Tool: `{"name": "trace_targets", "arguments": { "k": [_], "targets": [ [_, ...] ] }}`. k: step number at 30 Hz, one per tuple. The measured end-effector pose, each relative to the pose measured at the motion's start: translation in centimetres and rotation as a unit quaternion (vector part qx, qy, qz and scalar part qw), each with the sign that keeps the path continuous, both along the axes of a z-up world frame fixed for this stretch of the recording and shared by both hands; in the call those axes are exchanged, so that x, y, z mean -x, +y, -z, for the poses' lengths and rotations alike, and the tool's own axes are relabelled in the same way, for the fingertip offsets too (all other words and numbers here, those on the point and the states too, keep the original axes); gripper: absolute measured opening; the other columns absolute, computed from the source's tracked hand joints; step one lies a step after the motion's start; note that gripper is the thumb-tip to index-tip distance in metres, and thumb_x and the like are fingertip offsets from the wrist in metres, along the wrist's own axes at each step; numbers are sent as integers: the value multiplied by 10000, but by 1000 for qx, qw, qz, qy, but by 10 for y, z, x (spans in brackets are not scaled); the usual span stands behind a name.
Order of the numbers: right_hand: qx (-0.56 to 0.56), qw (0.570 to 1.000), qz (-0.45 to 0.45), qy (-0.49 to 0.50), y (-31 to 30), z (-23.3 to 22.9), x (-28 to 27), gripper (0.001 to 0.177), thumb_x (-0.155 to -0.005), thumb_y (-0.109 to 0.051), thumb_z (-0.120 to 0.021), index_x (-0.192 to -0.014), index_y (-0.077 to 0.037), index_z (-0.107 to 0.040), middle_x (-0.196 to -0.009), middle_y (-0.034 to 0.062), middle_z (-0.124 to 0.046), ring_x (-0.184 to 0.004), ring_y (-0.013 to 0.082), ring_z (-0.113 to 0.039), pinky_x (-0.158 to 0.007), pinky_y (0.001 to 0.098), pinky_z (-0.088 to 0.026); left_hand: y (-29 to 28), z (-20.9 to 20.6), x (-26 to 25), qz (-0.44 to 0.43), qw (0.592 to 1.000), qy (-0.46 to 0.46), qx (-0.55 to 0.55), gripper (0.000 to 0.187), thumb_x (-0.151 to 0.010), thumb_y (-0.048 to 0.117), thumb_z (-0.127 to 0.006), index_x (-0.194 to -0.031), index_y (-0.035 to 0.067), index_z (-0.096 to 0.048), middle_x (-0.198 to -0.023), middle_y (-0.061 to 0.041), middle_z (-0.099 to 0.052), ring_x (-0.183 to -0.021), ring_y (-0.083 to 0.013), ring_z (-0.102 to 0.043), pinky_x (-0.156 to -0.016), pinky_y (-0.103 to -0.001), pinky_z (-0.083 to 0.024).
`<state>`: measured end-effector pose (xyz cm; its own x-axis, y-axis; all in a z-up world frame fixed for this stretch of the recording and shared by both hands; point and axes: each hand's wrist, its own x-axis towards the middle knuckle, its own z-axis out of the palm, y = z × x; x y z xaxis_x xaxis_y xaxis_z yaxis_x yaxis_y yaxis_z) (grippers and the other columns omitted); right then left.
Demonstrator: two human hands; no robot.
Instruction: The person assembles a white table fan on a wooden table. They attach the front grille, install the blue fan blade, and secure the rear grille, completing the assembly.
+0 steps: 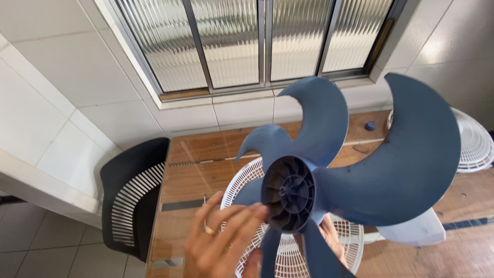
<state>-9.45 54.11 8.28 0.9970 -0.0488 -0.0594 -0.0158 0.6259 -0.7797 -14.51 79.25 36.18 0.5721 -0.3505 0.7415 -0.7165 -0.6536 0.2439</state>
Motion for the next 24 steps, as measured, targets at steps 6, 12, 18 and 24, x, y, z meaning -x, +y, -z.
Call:
{"name": "trace_targets", "arguments": {
  "k": [6, 12, 18, 24],
  "targets": [
    [98, 994, 46, -23, -56, 4, 30, 487, -976, -286, -730, -1287, 45, -554, -970, 140, -628, -761, 151, -587, -644, 286, -508, -5, 77, -16, -19, 984, 131, 118, 169, -854, 80, -752, -1016, 78, -799, -944, -44, -789, -862, -185, -739, -744, -341, -574],
    [239, 969, 64, 5, -133, 38, 27, 773, -836, -428, -773, -1365, 55, -484, -1195, 171, -645, -1023, 212, -626, -850, 353, -526, -47, 217, -42, -33, 934, 342, 98, 165, -853, 166, -791, -1015, 133, -801, -947, -33, -789, -629, -135, -672, -564, -279, -547],
    [275, 958, 73, 18, -160, 55, 51, 925, -836, -500, -746, -1499, 37, -389, -1398, 200, -566, -1259, 280, -553, -1032, 404, -437, -83, 318, -69, -106, 902, 416, 44, 255, -873, 211, -770, -1123, 164, -752, -1086, -33, -754, -574, -111, -642, -475, -256, -503],
    [254, 964, 78, -16, -144, 46, 53, 950, -838, -461, -763, -1537, 17, -330, -1408, 201, -540, -1300, 285, -530, -1071, 405, -426, -89, 356, -81, -125, 926, 350, 65, 207, -848, 214, -789, -1044, 146, -798, -986, -36, -800, -729, -171, -720, -657, -324, -565]
  ]
}}
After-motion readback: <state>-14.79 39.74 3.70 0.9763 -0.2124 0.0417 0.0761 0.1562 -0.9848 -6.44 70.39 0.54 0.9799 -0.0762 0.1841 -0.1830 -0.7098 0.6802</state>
